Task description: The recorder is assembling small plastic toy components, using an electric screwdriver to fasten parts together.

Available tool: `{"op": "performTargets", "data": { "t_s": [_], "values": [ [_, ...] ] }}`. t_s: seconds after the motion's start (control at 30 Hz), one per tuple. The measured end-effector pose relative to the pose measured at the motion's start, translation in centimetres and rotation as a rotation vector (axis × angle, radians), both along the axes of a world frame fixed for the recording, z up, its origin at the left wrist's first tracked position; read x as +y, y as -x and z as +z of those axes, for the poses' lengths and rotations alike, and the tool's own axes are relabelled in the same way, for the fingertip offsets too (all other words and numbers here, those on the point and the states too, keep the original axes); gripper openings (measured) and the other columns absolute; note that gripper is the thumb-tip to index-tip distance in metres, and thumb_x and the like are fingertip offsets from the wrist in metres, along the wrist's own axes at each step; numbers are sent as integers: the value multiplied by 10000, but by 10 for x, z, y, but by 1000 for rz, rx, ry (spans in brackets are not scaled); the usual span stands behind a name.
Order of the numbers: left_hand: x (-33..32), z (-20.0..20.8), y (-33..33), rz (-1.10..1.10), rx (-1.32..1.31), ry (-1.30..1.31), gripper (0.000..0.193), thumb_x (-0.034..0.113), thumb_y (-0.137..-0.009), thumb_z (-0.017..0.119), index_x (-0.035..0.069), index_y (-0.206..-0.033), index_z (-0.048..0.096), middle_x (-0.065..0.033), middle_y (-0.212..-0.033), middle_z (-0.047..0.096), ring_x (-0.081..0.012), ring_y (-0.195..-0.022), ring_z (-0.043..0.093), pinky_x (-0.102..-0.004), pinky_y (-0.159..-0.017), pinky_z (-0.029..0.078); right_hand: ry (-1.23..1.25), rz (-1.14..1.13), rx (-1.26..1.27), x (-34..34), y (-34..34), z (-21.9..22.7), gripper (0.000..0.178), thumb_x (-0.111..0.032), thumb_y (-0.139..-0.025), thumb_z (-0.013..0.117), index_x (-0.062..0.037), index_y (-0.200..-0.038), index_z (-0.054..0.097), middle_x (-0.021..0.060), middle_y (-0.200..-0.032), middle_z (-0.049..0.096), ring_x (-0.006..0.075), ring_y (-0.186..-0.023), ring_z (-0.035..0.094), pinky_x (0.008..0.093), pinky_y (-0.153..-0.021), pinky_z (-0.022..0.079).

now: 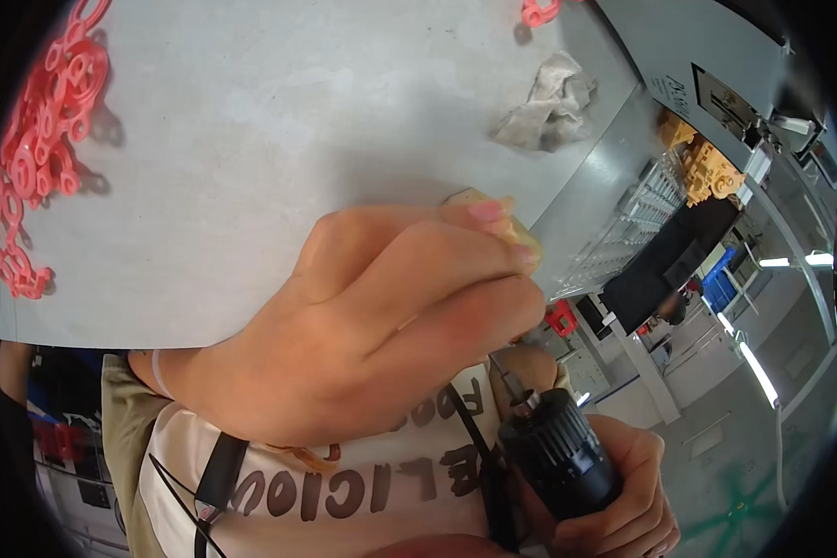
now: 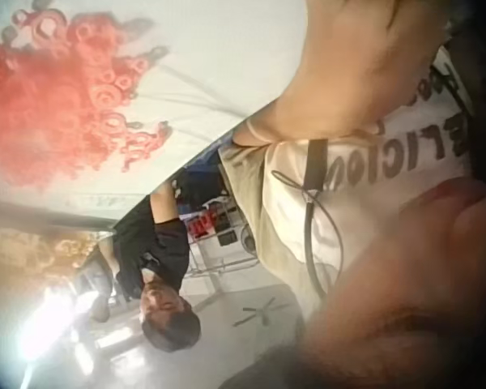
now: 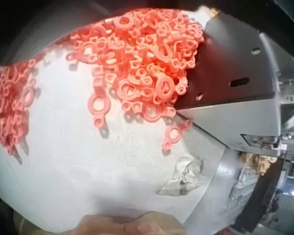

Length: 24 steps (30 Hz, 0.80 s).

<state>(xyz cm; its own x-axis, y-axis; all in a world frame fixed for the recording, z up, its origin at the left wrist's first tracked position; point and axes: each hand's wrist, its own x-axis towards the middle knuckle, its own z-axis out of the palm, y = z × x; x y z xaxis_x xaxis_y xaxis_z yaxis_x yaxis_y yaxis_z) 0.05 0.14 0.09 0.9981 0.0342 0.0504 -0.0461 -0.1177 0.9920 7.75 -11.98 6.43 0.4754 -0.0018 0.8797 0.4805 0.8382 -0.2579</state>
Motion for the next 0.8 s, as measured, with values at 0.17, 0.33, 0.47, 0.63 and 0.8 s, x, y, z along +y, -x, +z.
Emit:
{"op": "performTargets", "data": {
  "t_s": [0.17, 0.33, 0.47, 0.63, 0.8],
  "values": [
    [-3, -3, -1, 59, -50, -18, 417, 66, -595, 846, 111, -972, 673, -62, -1106, 623, -237, -1027, 555, -355, -950, 459, 6, -271, 107, 6, 19, 8, 169, -92, -866, 623, -57, -976, 500, -45, -643, 556, 83, -505, 542, 239, -512, 513],
    [-16, -25, -1, 176, -283, 54, 480, 54, -599, 803, 62, -1049, 635, -76, -1082, 607, -278, -1042, 557, -364, -932, 443, 418, -428, 210, -3, 42, 15, 173, -111, -877, 614, -73, -998, 496, -66, -628, 481, 60, -508, 486, 231, -497, 466],
    [-16, -30, 4, 109, -263, -10, 634, 104, -597, 819, 29, -1185, 594, -120, -1198, 590, -309, -1128, 540, -386, -965, 423, 602, -561, 145, -27, 46, 20, 189, -145, -749, 682, -77, -876, 559, -19, -710, 563, 93, -586, 537, 253, -621, 422],
    [-27, -43, -1, 255, -565, -400, 435, 126, -782, 654, -33, -1153, 493, -199, -1074, 483, -333, -1000, 521, -381, -889, 441, 628, -653, -9, -41, 43, 26, 189, -186, -762, 673, -86, -867, 551, -21, -703, 552, 99, -593, 534, 263, -636, 424],
    [-20, 8, 15, 205, -256, -572, 392, 118, -812, 612, -72, -1124, 471, -216, -1021, 486, -329, -947, 535, -374, -866, 455, 664, -591, 14, -110, -31, 80, 175, -209, -776, 663, -92, -842, 551, -16, -700, 554, 112, -594, 545, 269, -631, 434]
  ]
}}
